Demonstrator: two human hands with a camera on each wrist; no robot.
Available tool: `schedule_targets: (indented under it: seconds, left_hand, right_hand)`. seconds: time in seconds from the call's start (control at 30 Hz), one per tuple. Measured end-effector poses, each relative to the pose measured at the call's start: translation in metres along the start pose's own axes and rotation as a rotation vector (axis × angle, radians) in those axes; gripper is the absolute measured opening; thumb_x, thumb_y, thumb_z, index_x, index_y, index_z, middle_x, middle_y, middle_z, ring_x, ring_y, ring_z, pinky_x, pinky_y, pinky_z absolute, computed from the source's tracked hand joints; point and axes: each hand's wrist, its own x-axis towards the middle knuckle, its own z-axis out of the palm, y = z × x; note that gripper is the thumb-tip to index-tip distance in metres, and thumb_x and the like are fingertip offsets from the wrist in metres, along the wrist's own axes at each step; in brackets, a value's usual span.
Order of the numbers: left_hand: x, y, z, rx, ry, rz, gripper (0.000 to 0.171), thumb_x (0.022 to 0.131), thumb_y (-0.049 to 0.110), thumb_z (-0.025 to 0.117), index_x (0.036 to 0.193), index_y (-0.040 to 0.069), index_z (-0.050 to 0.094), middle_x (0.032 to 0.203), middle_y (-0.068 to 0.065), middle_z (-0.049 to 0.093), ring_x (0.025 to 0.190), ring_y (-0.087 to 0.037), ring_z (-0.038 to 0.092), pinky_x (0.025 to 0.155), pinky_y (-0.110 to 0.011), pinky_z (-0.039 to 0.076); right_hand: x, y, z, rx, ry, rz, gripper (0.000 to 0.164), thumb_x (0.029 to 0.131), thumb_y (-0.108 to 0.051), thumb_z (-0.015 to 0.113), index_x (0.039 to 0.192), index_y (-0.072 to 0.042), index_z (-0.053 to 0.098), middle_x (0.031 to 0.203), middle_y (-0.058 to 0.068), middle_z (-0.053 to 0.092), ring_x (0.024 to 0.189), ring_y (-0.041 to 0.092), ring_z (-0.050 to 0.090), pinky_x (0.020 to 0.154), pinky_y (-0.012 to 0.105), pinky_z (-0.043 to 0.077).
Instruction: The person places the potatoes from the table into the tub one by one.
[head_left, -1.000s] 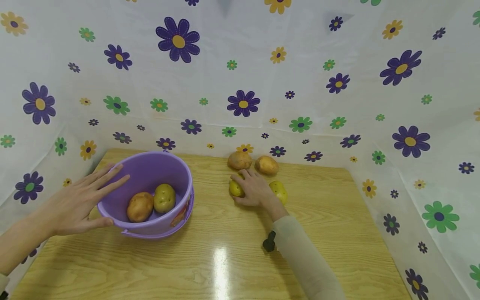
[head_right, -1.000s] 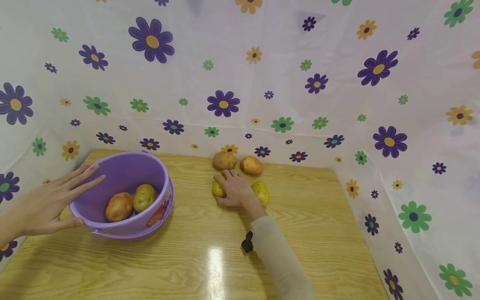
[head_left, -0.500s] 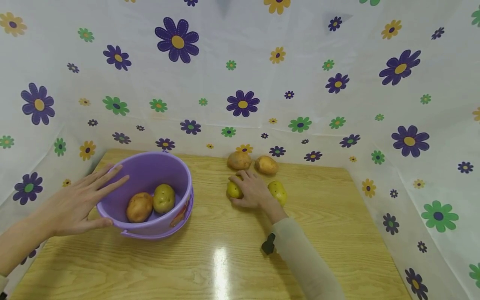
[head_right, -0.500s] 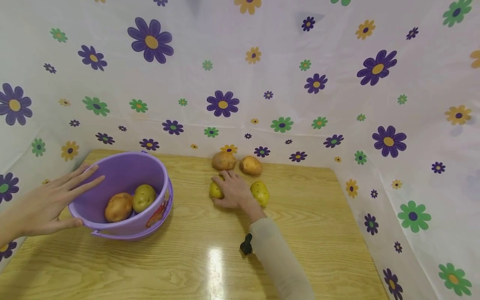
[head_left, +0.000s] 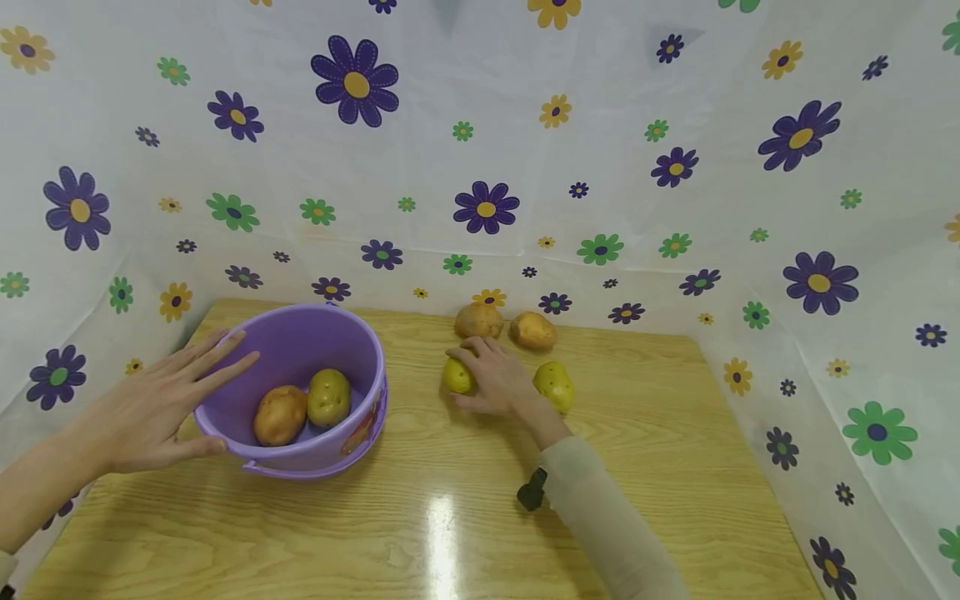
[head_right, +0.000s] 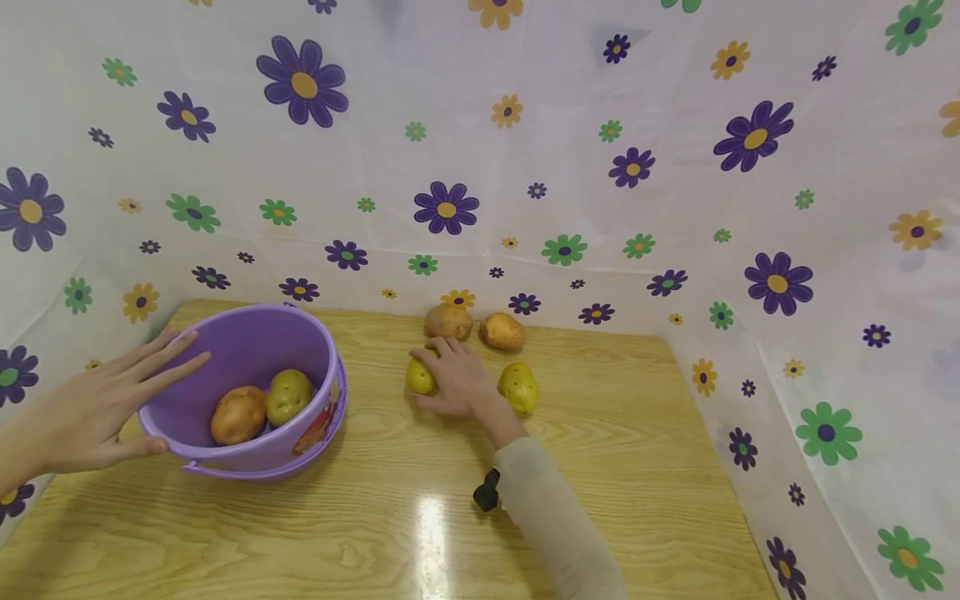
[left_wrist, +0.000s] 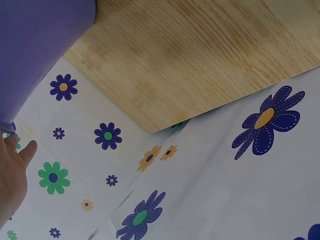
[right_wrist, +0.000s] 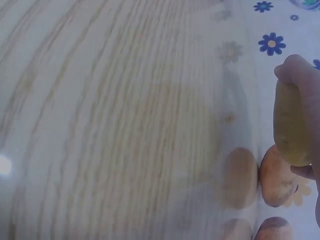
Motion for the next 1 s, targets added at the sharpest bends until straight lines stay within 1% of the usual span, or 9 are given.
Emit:
schedule_targets:
  seconds: [0.2,0.43,0.67,1.0]
  left_hand:
    - [0.0,0.0,0.0,0.002,0.003,0.007,0.101,0.092,0.084,0.051,0.164,0.014,0.038,0.177,-0.016,0.021,0.168,-0.013,-0.003,0.126,-0.014,-0.009]
    - [0.0,0.0,0.0,0.0,0.007,0.006,0.101,0.091,0.084,0.051,0.164,0.015,0.039,0.177,-0.016,0.022,0.168,-0.013,-0.003,0.126,-0.013,-0.009]
    - [0.0,0.001,0.0,-0.005,-0.001,-0.007,0.101,0.091,0.083,0.053,0.164,0.016,0.038,0.177,-0.015,0.022,0.168,-0.012,-0.003,0.125,-0.013,-0.009]
    - [0.0,0.0,0.0,-0.004,0.0,-0.008,0.101,0.09,0.083,0.054,0.164,0.016,0.038,0.177,-0.015,0.023,0.168,-0.012,-0.003,0.124,-0.013,-0.008]
  right_hand:
    - [0.004,-0.006,-0.006,0.044,0.038,-0.011,0.076,0.089,-0.055,0.075,0.154,-0.022,0.052,0.15,0.009,0.055,0.138,0.03,0.055,0.113,0.048,0.052]
    - [0.008,-0.014,-0.014,0.053,0.12,-0.033,0.074,0.087,-0.055,0.075,0.151,-0.024,0.055,0.145,0.007,0.056,0.133,0.028,0.057,0.108,0.044,0.055]
    - [0.01,-0.024,-0.025,0.112,0.169,-0.034,0.075,0.085,-0.056,0.075,0.149,-0.024,0.056,0.144,0.006,0.058,0.131,0.027,0.058,0.102,0.043,0.057]
    - [0.014,-0.038,-0.041,0.136,0.263,-0.089,0.074,0.083,-0.054,0.079,0.147,-0.022,0.059,0.142,0.006,0.06,0.128,0.026,0.061,0.099,0.04,0.059]
